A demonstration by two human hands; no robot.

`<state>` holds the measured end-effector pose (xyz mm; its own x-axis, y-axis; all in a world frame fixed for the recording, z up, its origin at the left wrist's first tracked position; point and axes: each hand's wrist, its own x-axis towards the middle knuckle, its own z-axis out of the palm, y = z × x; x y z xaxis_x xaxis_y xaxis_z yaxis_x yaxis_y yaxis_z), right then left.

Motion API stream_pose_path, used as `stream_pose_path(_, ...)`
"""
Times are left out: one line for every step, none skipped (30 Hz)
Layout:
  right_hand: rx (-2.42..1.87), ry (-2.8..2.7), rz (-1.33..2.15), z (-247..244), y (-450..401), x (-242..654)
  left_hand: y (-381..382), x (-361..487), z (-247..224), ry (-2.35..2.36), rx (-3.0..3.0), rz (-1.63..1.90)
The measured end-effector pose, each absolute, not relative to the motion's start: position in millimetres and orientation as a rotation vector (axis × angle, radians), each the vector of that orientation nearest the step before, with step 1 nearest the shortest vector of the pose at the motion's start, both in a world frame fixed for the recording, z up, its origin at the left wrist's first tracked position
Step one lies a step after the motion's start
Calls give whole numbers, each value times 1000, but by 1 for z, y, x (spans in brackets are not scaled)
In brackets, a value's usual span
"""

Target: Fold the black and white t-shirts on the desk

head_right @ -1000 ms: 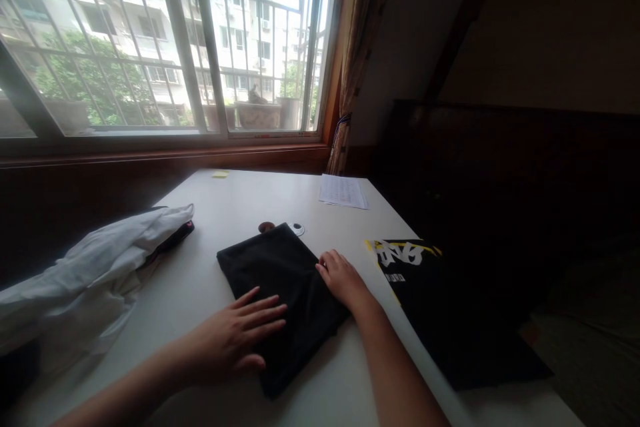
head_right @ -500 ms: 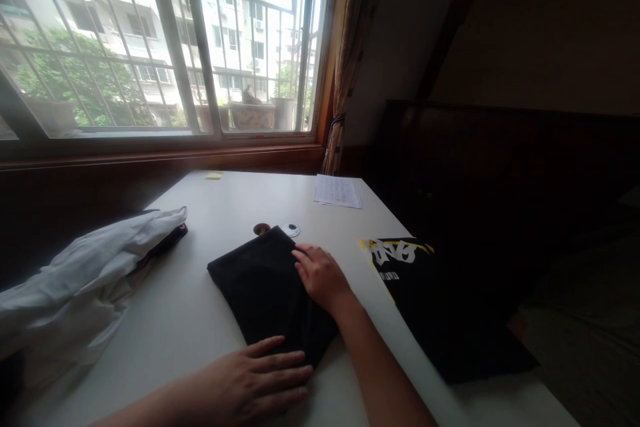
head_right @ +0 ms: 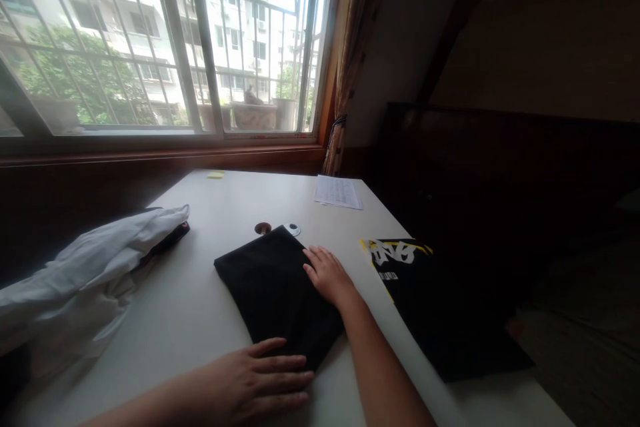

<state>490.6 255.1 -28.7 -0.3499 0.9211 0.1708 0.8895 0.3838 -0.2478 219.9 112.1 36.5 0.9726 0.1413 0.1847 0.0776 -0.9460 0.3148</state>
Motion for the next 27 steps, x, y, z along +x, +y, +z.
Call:
stream_pose_path(-1578, -2349, 132, -29, 254, 491, 113, 219, 37, 143, 2784, 310)
stream_pose_path(-1563, -2334, 104, -29, 253, 491, 115, 218, 36, 138, 2758, 323)
stream_pose_path(-1555, -2322, 78, -29, 252, 491, 118, 217, 35, 152, 2739, 335)
stream_pose_path(-1558, -2308, 51, -28, 251, 490, 121, 215, 33, 190, 2730, 348)
stream_pose_path(-1575, -2291, 22, -27, 249, 490, 125, 212, 31, 252, 2731, 362)
stream_pose_path(-1603, -2270, -11, -26, 248, 489, 130, 209, 28, 334, 2740, 377)
stream_pose_path(-1640, -2246, -46, -25, 247, 489, 136, 205, 24, 426, 2751, 394)
stream_pose_path(-1678, -2221, -78, -23, 245, 489, 143, 200, 19, 524, 2760, 416)
stream_pose_path(-1715, -2198, -101, -21, 244, 489, 150, 195, 14, 625, 2765, 441)
stream_pose_path(-1749, -2179, -110, -19, 243, 489, 158, 190, 8, 729, 2764, 472)
stream_pose_path(-1779, -2166, -100, -17, 242, 491, 166, 185, 2, 832, 2758, 508)
stream_pose_path(-1808, -2158, -70, -15, 241, 492, 174, 180, -3, 932, 2746, 547)
stream_pose_path(-1835, -2152, -21, -12, 240, 495, 181, 175, -7, 1025, 2729, 587)
stream_pose_path(-1863, -2145, 49, -9, 239, 498, 187, 171, -11, 1110, 2706, 624)
stream_pose_path(-1895, -2137, 136, -5, 239, 501, 192, 167, -14, 1185, 2677, 659)
stream_pose_path(-1927, -2128, 238, -2, 238, 505, 197, 163, -16, 1250, 2644, 693)
stream_pose_path(-1954, -2119, 348, 2, 237, 509, 201, 160, -17, 1305, 2607, 729)
stream_pose_path(-1975, -2110, 460, 5, 237, 513, 203, 158, -18, 1355, 2566, 766)
stream_pose_path(-1988, -2102, 575, 8, 236, 517, 206, 155, -18, 1402, 2522, 808)
stream_pose_path(-1995, -2090, 703, 11, 234, 520, 207, 153, -19, 1449, 2476, 852)
stream_pose_path(-1992, -2075, 855, 13, 233, 523, 209, 152, -19, 1496, 2432, 894)
stream_pose_path(-1977, -2055, 1028, 16, 231, 525, 209, 150, -20, 1542, 2394, 931)
stream_pose_path(-1954, -2033, 1209, 18, 229, 527, 210, 150, -22, 1587, 2363, 959)
stream_pose_path(-1919, -2015, 1382, 19, 228, 529, 210, 149, -23, 1624, 2341, 979)
stream_pose_path(-1880, -2003, 1522, 20, 227, 529, 210, 149, -24, 1649, 2327, 985)
stream_pose_path(-1842, -1998, 1608, 21, 226, 529, 210, 149, -26, 1660, 2318, 983)
stream_pose_path(-1804, -1997, 1636, 21, 226, 528, 210, 149, -27, 1659, 2314, 973)
